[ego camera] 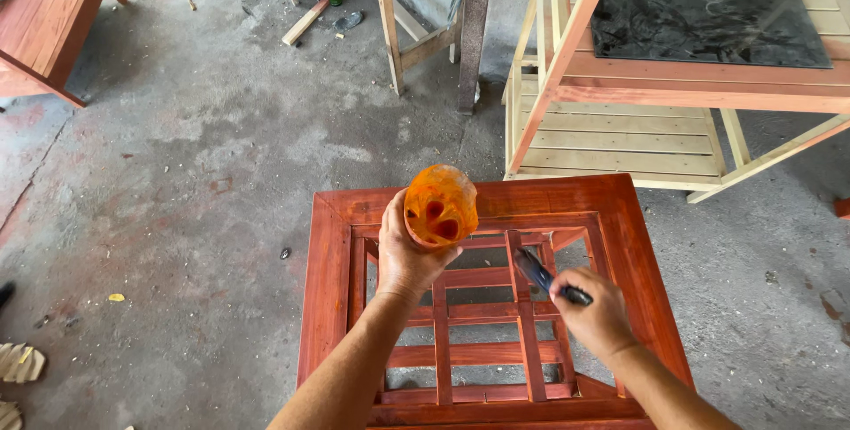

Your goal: The person applies red-orange wood stain with a brush to wooden furniture, first coating the frame and slats of a small table, then moving to a chair and brushing stain onto its backrest, armrests, and seat slats while holding a stained container in the other hand.

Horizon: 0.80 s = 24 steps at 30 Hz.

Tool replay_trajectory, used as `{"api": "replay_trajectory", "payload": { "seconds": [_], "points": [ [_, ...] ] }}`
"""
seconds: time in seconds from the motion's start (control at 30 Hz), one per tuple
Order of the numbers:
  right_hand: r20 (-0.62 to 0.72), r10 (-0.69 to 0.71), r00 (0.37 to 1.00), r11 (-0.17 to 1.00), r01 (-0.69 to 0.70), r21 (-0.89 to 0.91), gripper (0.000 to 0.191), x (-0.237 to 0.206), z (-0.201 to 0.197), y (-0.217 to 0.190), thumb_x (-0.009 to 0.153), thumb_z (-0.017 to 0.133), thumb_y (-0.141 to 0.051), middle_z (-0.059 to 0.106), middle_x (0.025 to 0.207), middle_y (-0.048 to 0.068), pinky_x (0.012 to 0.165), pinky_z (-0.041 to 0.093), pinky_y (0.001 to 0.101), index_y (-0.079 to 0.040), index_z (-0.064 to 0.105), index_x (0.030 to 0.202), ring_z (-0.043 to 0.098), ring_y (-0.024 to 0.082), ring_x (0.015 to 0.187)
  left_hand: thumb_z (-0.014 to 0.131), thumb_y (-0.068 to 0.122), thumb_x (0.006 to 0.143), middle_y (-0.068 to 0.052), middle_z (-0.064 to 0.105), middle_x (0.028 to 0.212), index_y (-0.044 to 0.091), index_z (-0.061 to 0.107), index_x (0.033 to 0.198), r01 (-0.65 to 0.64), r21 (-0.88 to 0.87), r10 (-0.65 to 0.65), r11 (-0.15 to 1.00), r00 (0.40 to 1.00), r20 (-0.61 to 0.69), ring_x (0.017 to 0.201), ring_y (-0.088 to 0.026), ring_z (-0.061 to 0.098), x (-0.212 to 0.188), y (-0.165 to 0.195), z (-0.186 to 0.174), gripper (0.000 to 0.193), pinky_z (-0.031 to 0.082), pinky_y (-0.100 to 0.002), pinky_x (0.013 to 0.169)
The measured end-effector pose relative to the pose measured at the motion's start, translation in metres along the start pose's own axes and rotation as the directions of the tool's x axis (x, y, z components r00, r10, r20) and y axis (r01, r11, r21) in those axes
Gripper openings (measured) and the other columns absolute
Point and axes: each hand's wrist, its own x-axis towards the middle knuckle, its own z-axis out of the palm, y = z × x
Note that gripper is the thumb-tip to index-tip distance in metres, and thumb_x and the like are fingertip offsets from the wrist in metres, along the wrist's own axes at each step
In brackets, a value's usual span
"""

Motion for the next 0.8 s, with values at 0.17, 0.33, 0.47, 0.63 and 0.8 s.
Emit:
{"api": "replay_trajectory", "payload": {
  "seconds": [0.17, 0.33, 0.47, 0.63, 0.8],
  "points": [
    [0.067, -0.205, 0.976, 0.976, 0.209, -0.066, 0.021, 0.046, 0.009, -0.011, 0.071, 0.078, 0.0, 0.072, 0.091, 0.002, 0.075, 0.061, 0.0347, -0.014, 0.07, 0.083, 0.073, 0.02, 0.084, 0.099, 0.02, 0.053, -0.015, 0.044, 0.144, 0.011, 0.033, 0.148, -0.024, 0.032, 0.025, 0.999, 0.999, -0.029, 0.135, -0.032, 0.047, 0.003, -0.008, -0.003, 0.116, 0.042, -0.043, 0.116],
    [0.256, -0.073, 0.964, 0.981, 0.116, -0.154, 0.02, 0.051, 0.009, -0.004, 0.074, 0.077, 0.001, 0.07, 0.085, 0.001, 0.078, 0.059, 0.0372, -0.016, 0.069, 0.078, 0.071, 0.022, 0.085, 0.1, 0.02, 0.052, -0.013, 0.047, 0.143, 0.011, 0.036, 0.146, -0.032, 0.028, 0.033, 0.999, 0.999, -0.036, 0.135, -0.031, 0.049, 0.001, -0.002, 0.004, 0.114, 0.044, -0.043, 0.115],
    [0.409, -0.023, 0.912, 0.977, 0.108, -0.186, 0.021, 0.015, -0.002, -0.002, 0.074, 0.074, 0.004, 0.07, 0.089, 0.001, 0.077, 0.06, 0.0349, -0.016, 0.067, 0.076, 0.072, 0.021, 0.086, 0.099, 0.017, 0.052, -0.013, 0.049, 0.143, 0.012, 0.039, 0.146, -0.082, -0.019, 0.081, 0.996, 0.995, -0.052, 0.134, -0.032, 0.051, -0.002, 0.008, 0.01, 0.111, 0.045, -0.043, 0.115],
    [0.491, -0.096, 0.866, 0.964, 0.204, -0.173, 0.02, -0.043, -0.007, -0.015, 0.072, 0.071, 0.006, 0.066, 0.086, 0.002, 0.076, 0.06, 0.0374, -0.013, 0.065, 0.074, 0.069, 0.022, 0.089, 0.1, 0.017, 0.052, -0.013, 0.049, 0.141, 0.011, 0.038, 0.146, -0.08, -0.015, 0.079, 0.997, 0.996, -0.027, 0.134, -0.031, 0.049, -0.006, 0.019, 0.013, 0.112, 0.042, -0.043, 0.115],
    [0.555, -0.07, 0.829, 0.963, 0.202, -0.181, 0.021, -0.082, -0.019, -0.021, 0.072, 0.068, 0.008, 0.064, 0.083, 0.003, 0.075, 0.058, 0.0393, -0.013, 0.066, 0.075, 0.068, 0.024, 0.089, 0.1, 0.017, 0.052, -0.014, 0.045, 0.145, 0.011, 0.036, 0.147, -0.065, -0.03, 0.065, 0.997, 0.998, -0.005, 0.135, -0.032, 0.046, -0.009, 0.027, 0.024, 0.114, 0.041, -0.043, 0.116]
  ]
}}
